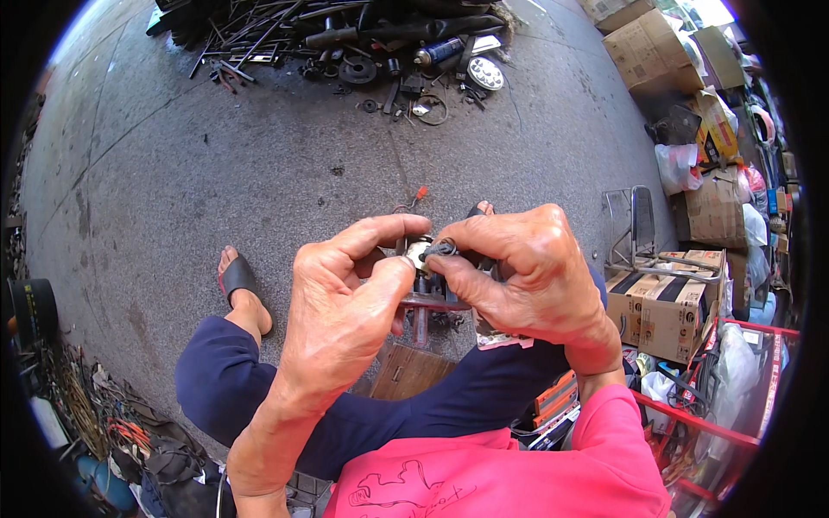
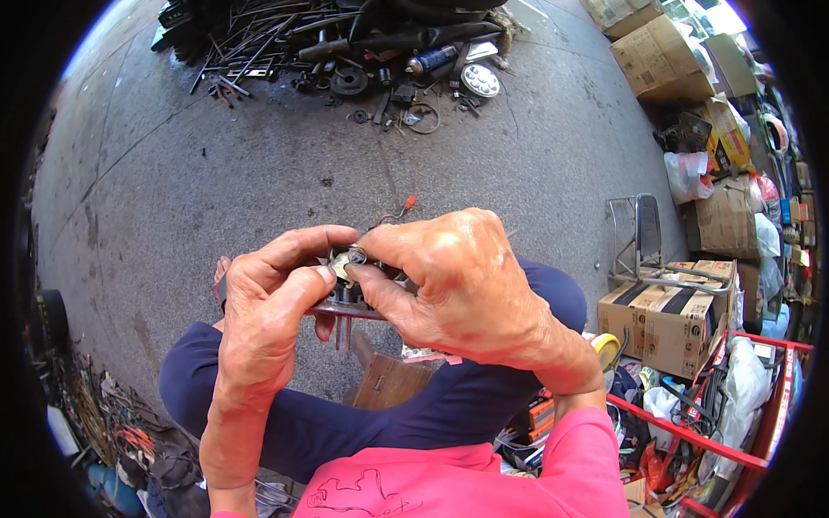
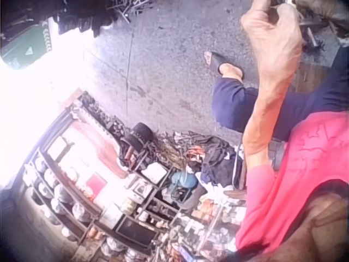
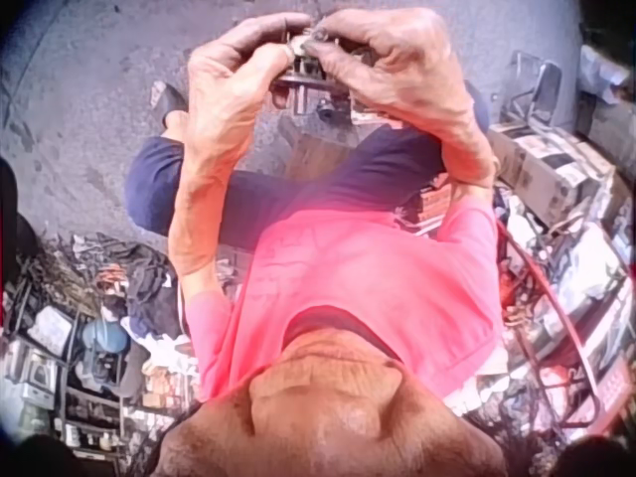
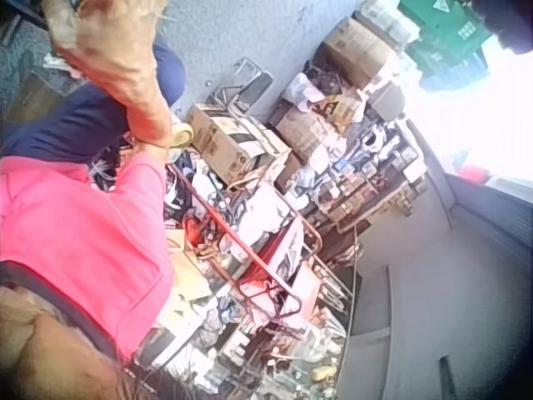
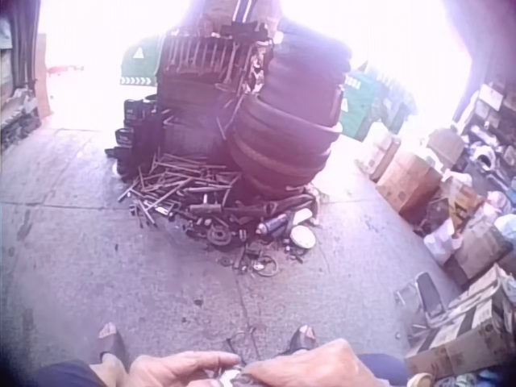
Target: The person disassembles a small electrical component, removes a white plastic part, and uses a screwdriver to adjust internal parts. They then reassemble the component by inserting the white part and securing it with a screw.
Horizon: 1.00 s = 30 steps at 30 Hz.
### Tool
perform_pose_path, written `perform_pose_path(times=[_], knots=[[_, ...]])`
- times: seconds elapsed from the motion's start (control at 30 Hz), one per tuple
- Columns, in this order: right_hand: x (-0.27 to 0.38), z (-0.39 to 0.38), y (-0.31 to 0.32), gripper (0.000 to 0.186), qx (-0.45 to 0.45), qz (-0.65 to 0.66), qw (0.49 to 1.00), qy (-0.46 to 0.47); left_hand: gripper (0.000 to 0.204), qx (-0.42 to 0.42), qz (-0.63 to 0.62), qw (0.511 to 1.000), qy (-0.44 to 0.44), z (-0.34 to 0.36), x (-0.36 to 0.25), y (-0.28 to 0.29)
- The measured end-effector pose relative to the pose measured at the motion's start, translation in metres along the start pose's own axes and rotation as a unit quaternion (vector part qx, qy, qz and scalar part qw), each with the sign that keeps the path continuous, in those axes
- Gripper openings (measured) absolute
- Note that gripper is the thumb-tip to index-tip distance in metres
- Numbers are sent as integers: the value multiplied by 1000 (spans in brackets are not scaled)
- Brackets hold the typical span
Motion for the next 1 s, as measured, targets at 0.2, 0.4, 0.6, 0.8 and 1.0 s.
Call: perform_pose_path(times=[0.2, 0.4, 0.6, 0.8, 1.0], knots=[[-1, -1, 1, 17, -2, 52, 999, 4, 30, -3, -22, 999, -48, -1, -5, -4], [2, -1, 2, 23, -33, 108, 994, -2, 34, -20, -47, 997, -65, 1, -9, -1], [2, -2, -2, 23, -38, 67, 997, 16, 28, -6, -13, 998, -57, 2, -8, 2], [1, -1, -2, 22, -29, 81, 996, 9, 27, -21, -65, 997, -20, 3, -2, 0], [4, 0, 7, 29, -6, 134, 990, -32, 24, -52, -62, 996, -27, 6, -3, 4]])
Point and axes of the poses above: each hand's wrist, its own z-axis towards the middle knuckle, its own y-axis out of the back of the hand, x = y × z, the point moved 3 cm from there along z, towards the middle knuckle, and after that the axes turned 11 degrees about -y, right-handed, at the moved point
